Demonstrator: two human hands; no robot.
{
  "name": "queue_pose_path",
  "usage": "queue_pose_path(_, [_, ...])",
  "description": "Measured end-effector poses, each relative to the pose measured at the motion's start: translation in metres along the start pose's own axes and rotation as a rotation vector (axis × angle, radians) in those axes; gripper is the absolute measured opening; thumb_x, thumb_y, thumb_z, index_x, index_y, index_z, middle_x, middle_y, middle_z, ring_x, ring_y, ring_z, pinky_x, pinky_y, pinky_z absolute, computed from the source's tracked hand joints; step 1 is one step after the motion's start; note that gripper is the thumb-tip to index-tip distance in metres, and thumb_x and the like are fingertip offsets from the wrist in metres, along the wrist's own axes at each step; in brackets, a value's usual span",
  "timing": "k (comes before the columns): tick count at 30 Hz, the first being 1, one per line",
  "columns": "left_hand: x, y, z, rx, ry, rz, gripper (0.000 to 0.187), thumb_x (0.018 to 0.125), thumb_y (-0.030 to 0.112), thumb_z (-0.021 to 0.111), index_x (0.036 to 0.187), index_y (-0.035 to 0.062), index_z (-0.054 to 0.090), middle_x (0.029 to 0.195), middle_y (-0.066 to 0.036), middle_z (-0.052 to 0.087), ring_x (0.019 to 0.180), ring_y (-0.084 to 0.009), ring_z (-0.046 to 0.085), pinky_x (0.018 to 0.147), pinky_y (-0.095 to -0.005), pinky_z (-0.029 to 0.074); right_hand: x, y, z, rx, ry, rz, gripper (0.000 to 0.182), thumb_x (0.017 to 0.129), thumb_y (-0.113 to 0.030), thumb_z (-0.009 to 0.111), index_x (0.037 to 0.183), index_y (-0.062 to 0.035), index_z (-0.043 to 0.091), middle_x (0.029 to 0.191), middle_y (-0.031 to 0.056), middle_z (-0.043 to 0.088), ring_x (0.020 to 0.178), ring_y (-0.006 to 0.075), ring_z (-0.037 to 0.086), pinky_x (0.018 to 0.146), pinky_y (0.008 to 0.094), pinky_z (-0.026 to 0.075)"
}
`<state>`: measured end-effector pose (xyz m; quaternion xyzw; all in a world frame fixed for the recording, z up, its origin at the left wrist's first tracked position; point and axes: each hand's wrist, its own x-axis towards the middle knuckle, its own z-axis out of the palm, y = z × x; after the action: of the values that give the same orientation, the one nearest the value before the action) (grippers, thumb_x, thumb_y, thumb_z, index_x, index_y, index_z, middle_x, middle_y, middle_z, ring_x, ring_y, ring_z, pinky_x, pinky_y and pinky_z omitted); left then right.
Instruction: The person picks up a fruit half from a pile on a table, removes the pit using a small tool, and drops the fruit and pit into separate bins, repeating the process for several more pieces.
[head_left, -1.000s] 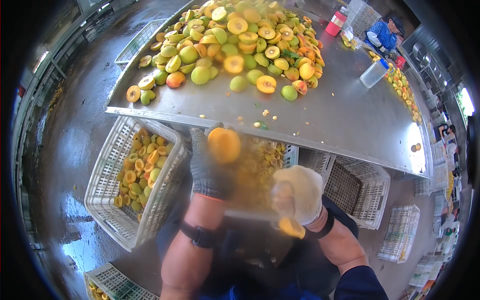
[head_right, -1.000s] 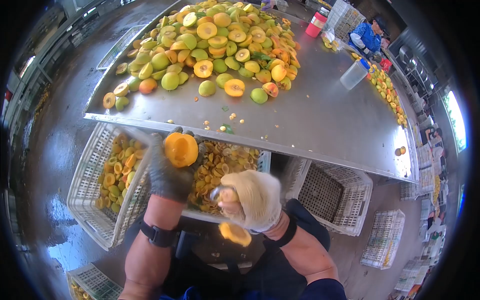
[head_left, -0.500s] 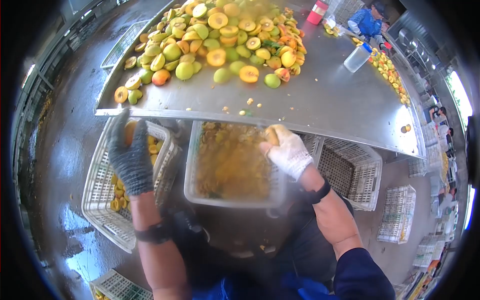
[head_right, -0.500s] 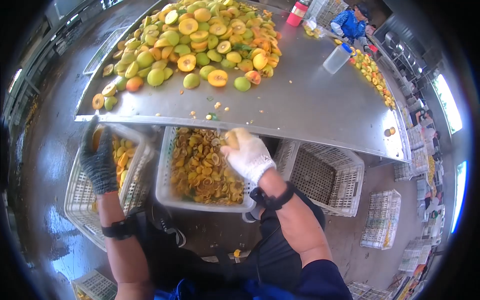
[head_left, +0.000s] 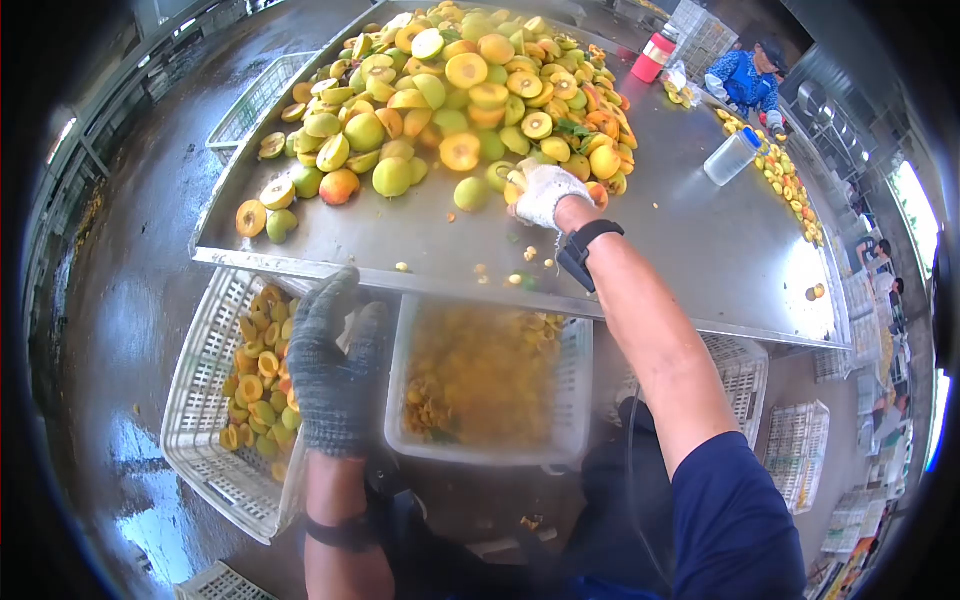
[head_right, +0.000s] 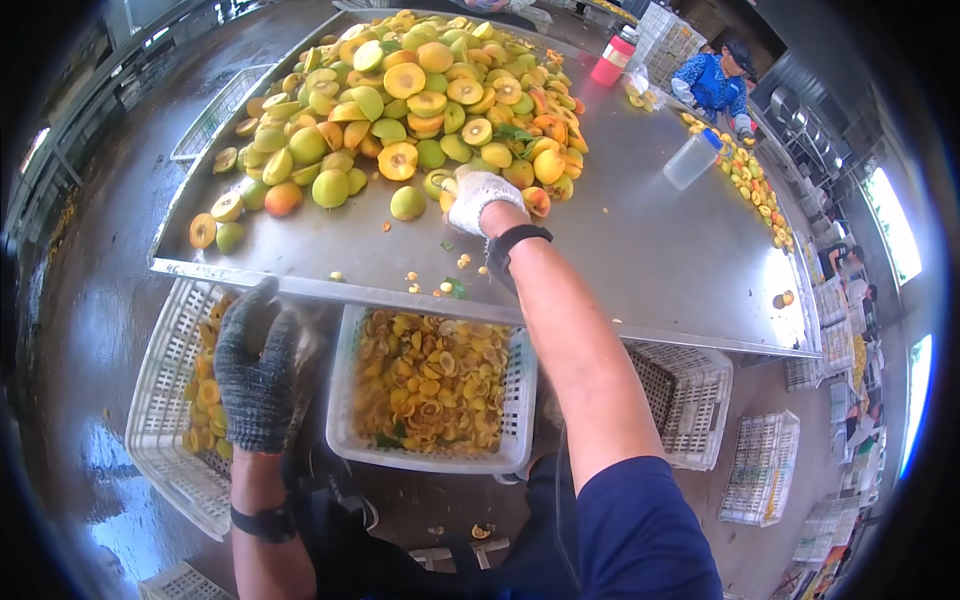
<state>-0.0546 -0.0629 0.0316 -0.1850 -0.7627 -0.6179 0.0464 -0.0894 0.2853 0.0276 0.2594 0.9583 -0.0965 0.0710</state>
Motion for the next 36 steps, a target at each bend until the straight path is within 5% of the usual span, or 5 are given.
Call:
queue_pose_path(9, [-0.028, -0.005, 0.052, -0.908, -0.243, -0.611, 0.06, 0.105, 0.05, 0.05, 0.145, 0.006, 0.051, 0.12, -0.017, 0.068, 0.095, -0.0262, 0.069, 0.074, -0.0299, 0.056, -0.16, -0.039, -0.017, 1.456, -0.341, -0.187, 0.038, 0.093, -0.03, 0.08, 0.118, -0.0063, 0.064, 0.078, -0.0009, 0.063, 0.057, 0.0078, 0.057, 0.047, 0.0248, 0.046])
queue_pose_path(13, [-0.049, 0.001, 0.069, -1.224, -0.29, -0.763, 0.065, 0.104, 0.061, 0.041, 0.14, 0.0092, 0.054, 0.111, -0.016, 0.069, 0.084, -0.0252, 0.068, 0.056, -0.0283, 0.051, -0.224, -0.047, 0.005, 1.262, 0.161, -0.13, 0.031, 0.102, -0.028, 0.067, 0.122, -0.0045, 0.058, 0.075, 0.0024, 0.061, 0.055, 0.0098, 0.057, 0.049, 0.0236, 0.047])
queue_pose_path(16, [-0.055, 0.013, 0.062, -1.267, -0.335, -0.717, 0.063, 0.104, 0.06, 0.042, 0.136, 0.0075, 0.056, 0.109, -0.014, 0.069, 0.084, -0.0235, 0.068, 0.055, -0.0291, 0.053, -0.254, -0.024, 0.013, 1.566, -0.182, -0.055, 0.025, 0.106, -0.026, 0.06, 0.12, -0.0048, 0.059, 0.077, 0.0039, 0.063, 0.059, 0.0116, 0.061, 0.054, 0.0272, 0.05])
queue_pose_path(21, [-0.061, -0.004, 0.07, -0.322, -0.24, 0.121, 0.048, 0.109, 0.041, 0.045, 0.133, 0.0009, 0.058, 0.113, -0.013, 0.069, 0.095, -0.0227, 0.07, 0.076, -0.0318, 0.06, -0.285, -0.031, 0.007, 0.801, 0.195, -0.365, 0.029, 0.103, -0.029, 0.062, 0.117, -0.0043, 0.061, 0.079, 0.012, 0.067, 0.065, 0.0258, 0.069, 0.062, 0.039, 0.055])
queue_pose_path(36, [-0.062, 0.006, 0.088, -0.535, -0.245, -0.099, 0.041, 0.112, 0.029, 0.039, 0.133, -0.0021, 0.057, 0.122, -0.014, 0.067, 0.107, -0.022, 0.067, 0.096, -0.0388, 0.057, -0.276, -0.052, 0.03, 0.457, 0.51, -0.424, 0.02, 0.097, -0.027, 0.068, 0.098, -0.0073, 0.064, 0.069, 0.0128, 0.066, 0.061, 0.0348, 0.068, 0.054, 0.0456, 0.054])
